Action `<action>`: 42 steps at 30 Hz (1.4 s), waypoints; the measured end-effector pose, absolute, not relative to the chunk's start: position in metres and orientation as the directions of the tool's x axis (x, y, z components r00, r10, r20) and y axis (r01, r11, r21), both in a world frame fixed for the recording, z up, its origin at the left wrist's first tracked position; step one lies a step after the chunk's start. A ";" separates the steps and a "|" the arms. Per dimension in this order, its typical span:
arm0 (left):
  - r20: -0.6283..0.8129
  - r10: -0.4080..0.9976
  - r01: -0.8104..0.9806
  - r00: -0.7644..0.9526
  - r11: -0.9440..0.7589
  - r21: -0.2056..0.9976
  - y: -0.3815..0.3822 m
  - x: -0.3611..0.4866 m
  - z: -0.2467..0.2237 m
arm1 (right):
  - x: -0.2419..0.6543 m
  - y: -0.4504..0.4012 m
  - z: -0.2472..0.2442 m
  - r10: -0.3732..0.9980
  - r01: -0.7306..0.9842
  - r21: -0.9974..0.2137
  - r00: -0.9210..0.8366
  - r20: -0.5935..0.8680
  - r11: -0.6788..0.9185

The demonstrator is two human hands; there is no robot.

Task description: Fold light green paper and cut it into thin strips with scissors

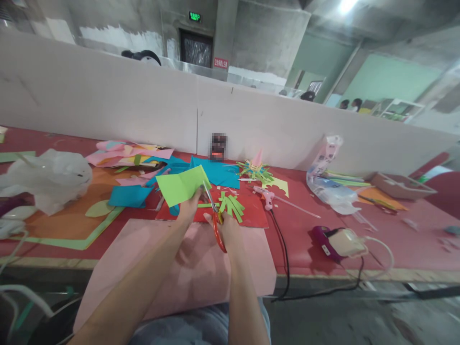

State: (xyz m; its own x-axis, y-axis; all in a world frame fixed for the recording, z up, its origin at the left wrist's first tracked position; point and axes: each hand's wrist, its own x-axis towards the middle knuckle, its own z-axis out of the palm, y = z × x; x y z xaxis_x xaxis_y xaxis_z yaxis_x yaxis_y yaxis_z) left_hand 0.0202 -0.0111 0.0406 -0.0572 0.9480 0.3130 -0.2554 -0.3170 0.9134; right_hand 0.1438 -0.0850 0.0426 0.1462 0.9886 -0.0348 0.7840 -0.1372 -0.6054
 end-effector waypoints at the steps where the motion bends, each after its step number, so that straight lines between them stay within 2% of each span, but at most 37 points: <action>1: 0.313 0.948 -0.270 -0.056 -0.316 0.910 -0.011 0.020 0.041 | 0.144 -0.085 0.042 0.990 0.778 -0.615 0.138 -0.037 -0.132; 19: 0.293 0.950 -0.340 -0.109 -0.313 0.887 -0.005 0.021 0.036 | 0.145 -0.083 0.038 0.991 0.771 -0.626 0.128 -0.034 -0.121; 42: 0.315 0.946 -0.312 -0.077 -0.323 0.894 -0.007 0.021 0.036 | 0.144 -0.083 0.038 0.990 0.772 -0.624 0.141 -0.018 -0.121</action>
State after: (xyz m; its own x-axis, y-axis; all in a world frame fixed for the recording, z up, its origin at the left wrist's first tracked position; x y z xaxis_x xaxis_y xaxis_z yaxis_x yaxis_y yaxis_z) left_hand 0.0211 -0.0065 0.0361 -0.0771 0.9459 0.3151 -0.3117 -0.3230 0.8936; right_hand 0.1439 -0.0833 0.0383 0.1411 0.9898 -0.0178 0.7717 -0.1212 -0.6243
